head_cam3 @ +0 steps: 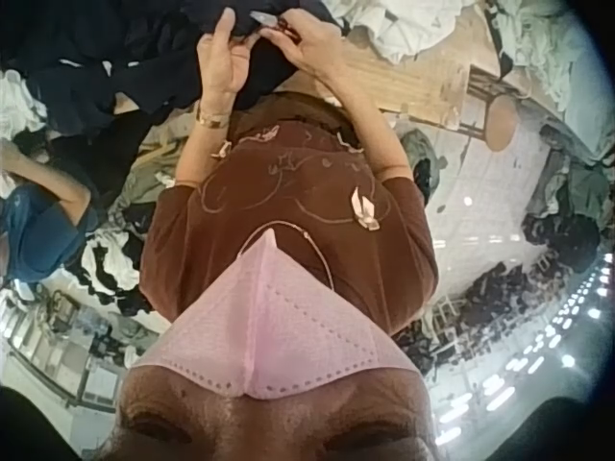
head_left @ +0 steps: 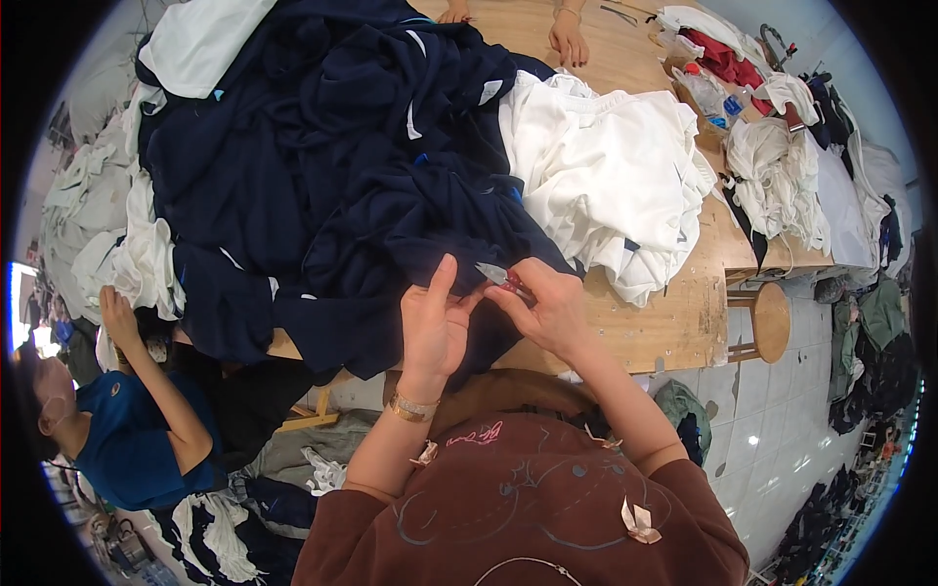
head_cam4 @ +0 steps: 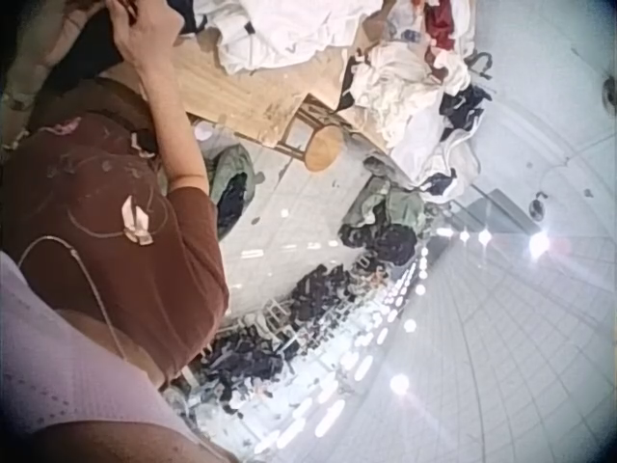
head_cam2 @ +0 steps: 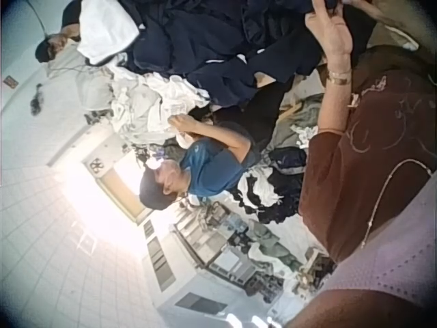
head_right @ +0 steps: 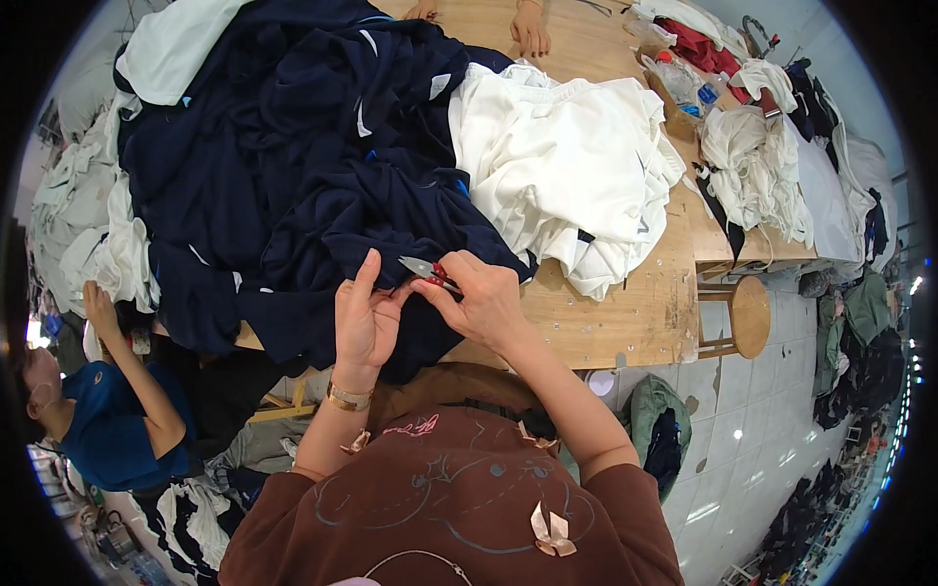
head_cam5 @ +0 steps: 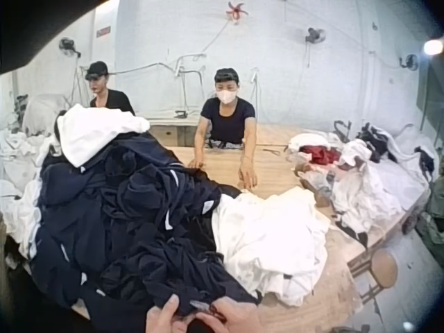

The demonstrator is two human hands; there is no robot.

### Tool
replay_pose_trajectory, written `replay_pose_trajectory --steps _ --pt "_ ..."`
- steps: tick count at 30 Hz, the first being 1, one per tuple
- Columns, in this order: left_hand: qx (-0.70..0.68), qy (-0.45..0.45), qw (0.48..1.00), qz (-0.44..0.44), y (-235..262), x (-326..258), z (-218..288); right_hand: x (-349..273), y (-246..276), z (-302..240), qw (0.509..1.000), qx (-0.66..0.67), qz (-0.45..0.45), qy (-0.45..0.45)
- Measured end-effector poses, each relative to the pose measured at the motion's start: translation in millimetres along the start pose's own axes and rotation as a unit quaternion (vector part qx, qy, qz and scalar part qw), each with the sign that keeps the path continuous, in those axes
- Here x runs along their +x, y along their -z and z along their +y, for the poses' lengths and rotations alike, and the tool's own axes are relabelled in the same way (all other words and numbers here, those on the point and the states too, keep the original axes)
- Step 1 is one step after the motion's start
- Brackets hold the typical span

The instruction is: Trimming loose threads and inspecting dark blue and white garments on a large work table in a factory.

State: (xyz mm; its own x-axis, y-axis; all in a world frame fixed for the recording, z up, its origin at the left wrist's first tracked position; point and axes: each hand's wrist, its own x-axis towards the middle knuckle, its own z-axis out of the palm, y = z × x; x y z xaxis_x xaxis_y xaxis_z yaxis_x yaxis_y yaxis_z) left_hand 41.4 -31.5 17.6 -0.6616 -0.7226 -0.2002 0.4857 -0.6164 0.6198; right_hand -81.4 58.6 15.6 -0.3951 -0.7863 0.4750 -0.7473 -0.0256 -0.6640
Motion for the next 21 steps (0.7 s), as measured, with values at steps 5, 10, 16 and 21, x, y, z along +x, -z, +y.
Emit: replay_pose_trajectory --steps 5,10,16,21 --pt "0.017 -0.013 1.000 0.000 5.9 0.9 -3.5 3.6 -1.8 -1.5 1.000 0.001 0.006 0.012" --pt "0.020 -0.019 0.999 0.019 -2.3 -0.1 0.4 3.1 0.5 4.7 1.000 0.001 0.004 -0.023" --pt "-0.008 -0.005 1.000 0.009 -0.5 -0.4 7.1 -1.0 -4.1 22.0 0.965 0.177 0.069 -0.183" --pt "0.007 0.001 0.998 0.065 11.3 0.6 5.4 -4.7 -8.8 33.3 0.963 0.118 0.079 -0.230"
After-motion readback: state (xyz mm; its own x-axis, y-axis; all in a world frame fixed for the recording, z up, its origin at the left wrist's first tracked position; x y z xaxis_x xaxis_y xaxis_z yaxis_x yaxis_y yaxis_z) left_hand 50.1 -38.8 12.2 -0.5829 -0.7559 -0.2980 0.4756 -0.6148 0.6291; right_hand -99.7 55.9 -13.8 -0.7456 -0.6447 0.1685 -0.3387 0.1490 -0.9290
